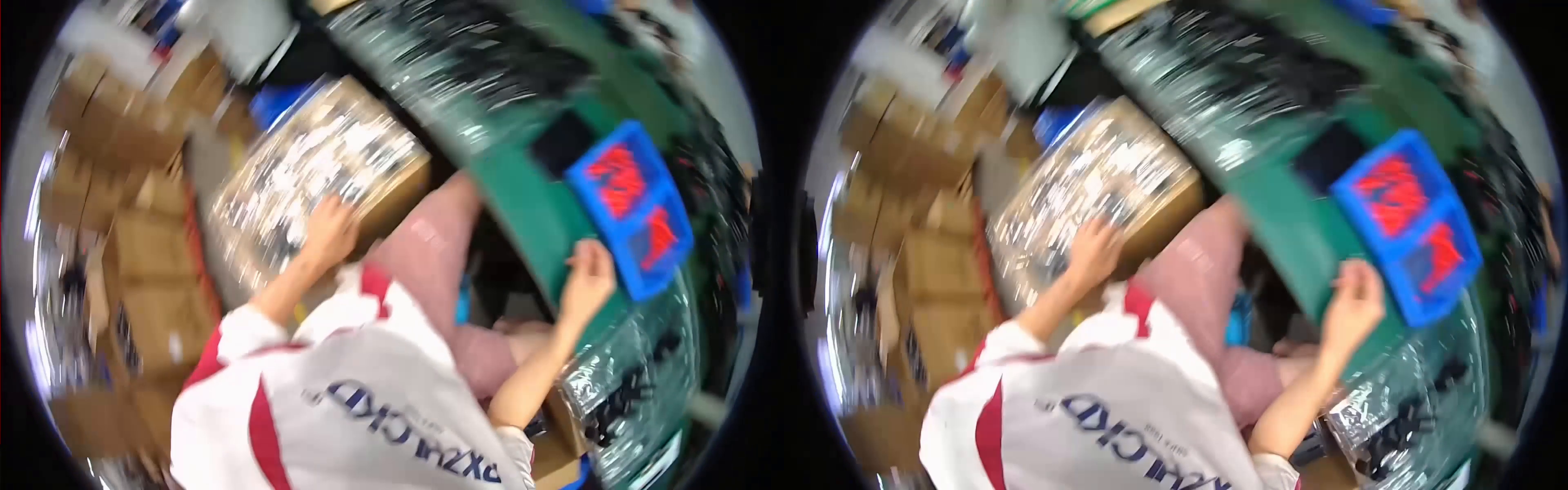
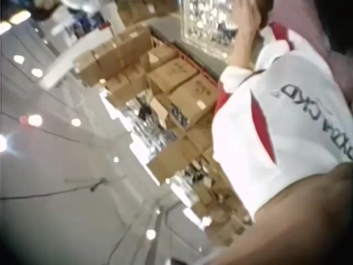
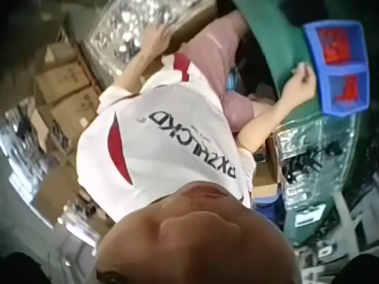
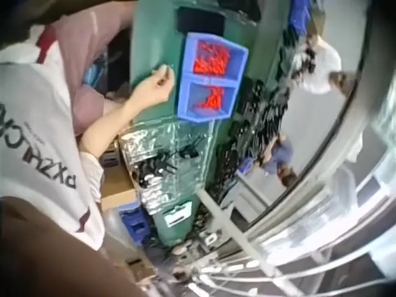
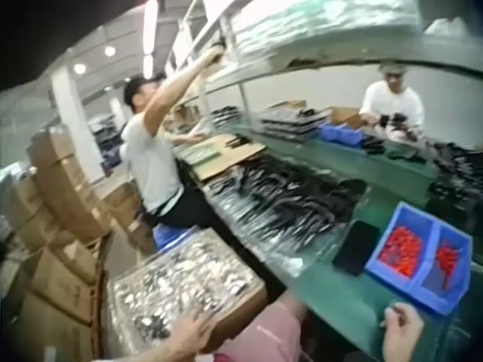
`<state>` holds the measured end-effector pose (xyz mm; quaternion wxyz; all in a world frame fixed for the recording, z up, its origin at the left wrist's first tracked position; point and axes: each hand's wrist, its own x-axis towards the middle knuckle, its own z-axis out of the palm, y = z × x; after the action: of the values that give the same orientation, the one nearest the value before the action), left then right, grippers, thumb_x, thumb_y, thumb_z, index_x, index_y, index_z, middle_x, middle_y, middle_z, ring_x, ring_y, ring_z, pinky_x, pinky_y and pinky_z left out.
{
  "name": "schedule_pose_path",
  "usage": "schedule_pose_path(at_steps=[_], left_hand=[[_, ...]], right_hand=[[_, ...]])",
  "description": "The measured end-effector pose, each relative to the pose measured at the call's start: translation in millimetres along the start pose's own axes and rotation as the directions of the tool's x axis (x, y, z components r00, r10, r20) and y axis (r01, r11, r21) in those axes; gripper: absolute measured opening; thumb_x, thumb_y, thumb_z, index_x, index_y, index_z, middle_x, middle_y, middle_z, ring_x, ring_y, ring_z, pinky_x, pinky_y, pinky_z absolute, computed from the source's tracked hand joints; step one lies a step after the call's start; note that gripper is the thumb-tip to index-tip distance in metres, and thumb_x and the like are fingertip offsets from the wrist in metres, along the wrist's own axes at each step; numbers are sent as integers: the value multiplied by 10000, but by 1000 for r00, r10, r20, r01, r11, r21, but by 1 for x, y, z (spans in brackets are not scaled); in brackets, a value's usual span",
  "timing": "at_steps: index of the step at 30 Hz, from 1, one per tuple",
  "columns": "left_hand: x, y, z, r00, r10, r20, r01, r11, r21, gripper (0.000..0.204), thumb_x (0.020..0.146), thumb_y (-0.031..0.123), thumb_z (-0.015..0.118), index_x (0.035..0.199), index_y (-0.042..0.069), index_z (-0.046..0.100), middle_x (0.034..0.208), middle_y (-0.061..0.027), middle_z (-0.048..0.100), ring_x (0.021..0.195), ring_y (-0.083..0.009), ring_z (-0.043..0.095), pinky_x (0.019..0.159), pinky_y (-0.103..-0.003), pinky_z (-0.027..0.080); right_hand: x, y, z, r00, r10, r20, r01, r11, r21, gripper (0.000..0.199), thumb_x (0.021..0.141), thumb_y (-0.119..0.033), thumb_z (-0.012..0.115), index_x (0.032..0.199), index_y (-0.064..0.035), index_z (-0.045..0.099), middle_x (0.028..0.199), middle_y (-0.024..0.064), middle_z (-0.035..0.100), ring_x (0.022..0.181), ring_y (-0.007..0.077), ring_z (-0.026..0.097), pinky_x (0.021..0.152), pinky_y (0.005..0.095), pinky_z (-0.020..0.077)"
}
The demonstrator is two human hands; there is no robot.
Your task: Manually assemble components into a handheld electronic device housing at a factory workstation.
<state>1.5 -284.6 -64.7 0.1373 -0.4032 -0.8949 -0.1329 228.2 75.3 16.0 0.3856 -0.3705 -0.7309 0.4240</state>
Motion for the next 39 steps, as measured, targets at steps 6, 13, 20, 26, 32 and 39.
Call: schedule_pose_path(at_steps=[6, 13, 20, 26, 32, 39], left_hand=[[-75, -13, -15, 967, -244, -75, 248, 968, 35, 296, 740, 74, 674, 1028, 42, 612, 1123, -139, 563, 1001, -334, 556, 873, -391, 461], [-89, -57, -55, 855, -500, -135, 508, 860, 33, 256, 777, 107, 670, 1009, 24, 599, 1089, -150, 568, 970, -331, 552, 867, -381, 448], [-54, -22, -12, 953, -274, 128, 278, 961, -13, 326, 759, 188, 727, 1032, 63, 599, 983, -117, 559, 891, -307, 545, 820, -373, 448], [-8, -6, 13, 973, -231, 5, 230, 969, 90, 319, 745, 204, 729, 1010, 64, 617, 984, -115, 573, 910, -315, 566, 812, -388, 459], [11, -38, 33, 904, -296, 308, 245, 950, 192, 230, 747, 209, 685, 937, 99, 620, 922, -120, 622, 763, -353, 618, 676, -431, 504], [62, -14, -103, 923, -368, -113, 356, 928, -113, 112, 731, 114, 637, 816, 42, 653, 818, -123, 643, 713, -318, 595, 657, -375, 498]], right_hand=[[5, 22, 16, 991, 88, 105, -93, 994, 51, 219, 921, -123, 625, 1049, 54, 643, 820, 74, 666, 671, 106, 569, 632, 217, 470], [-7, 18, 6, 995, 82, 65, -86, 994, 71, 237, 913, -161, 648, 1057, 27, 658, 769, 35, 646, 650, 73, 563, 542, 176, 381], [-7, 15, 6, 993, 105, 55, -110, 991, 81, 209, 913, -140, 641, 1038, 27, 659, 771, 33, 642, 650, 81, 562, 565, 184, 405], [-3, 7, 9, 994, 95, 61, -98, 994, 38, 185, 904, -100, 636, 1022, 41, 659, 768, 46, 636, 649, 97, 558, 620, 213, 456], [3, -2, 13, 997, 57, 50, -59, 997, 45, 177, 909, -123, 628, 989, 32, 657, 750, 40, 623, 625, 100, 547, 599, 214, 444], [-8, 21, 6, 996, -85, 0, 84, 977, -198, 129, 833, -116, 641, 889, -11, 690, 605, 62, 614, 525, 165, 545, 525, 286, 447]])
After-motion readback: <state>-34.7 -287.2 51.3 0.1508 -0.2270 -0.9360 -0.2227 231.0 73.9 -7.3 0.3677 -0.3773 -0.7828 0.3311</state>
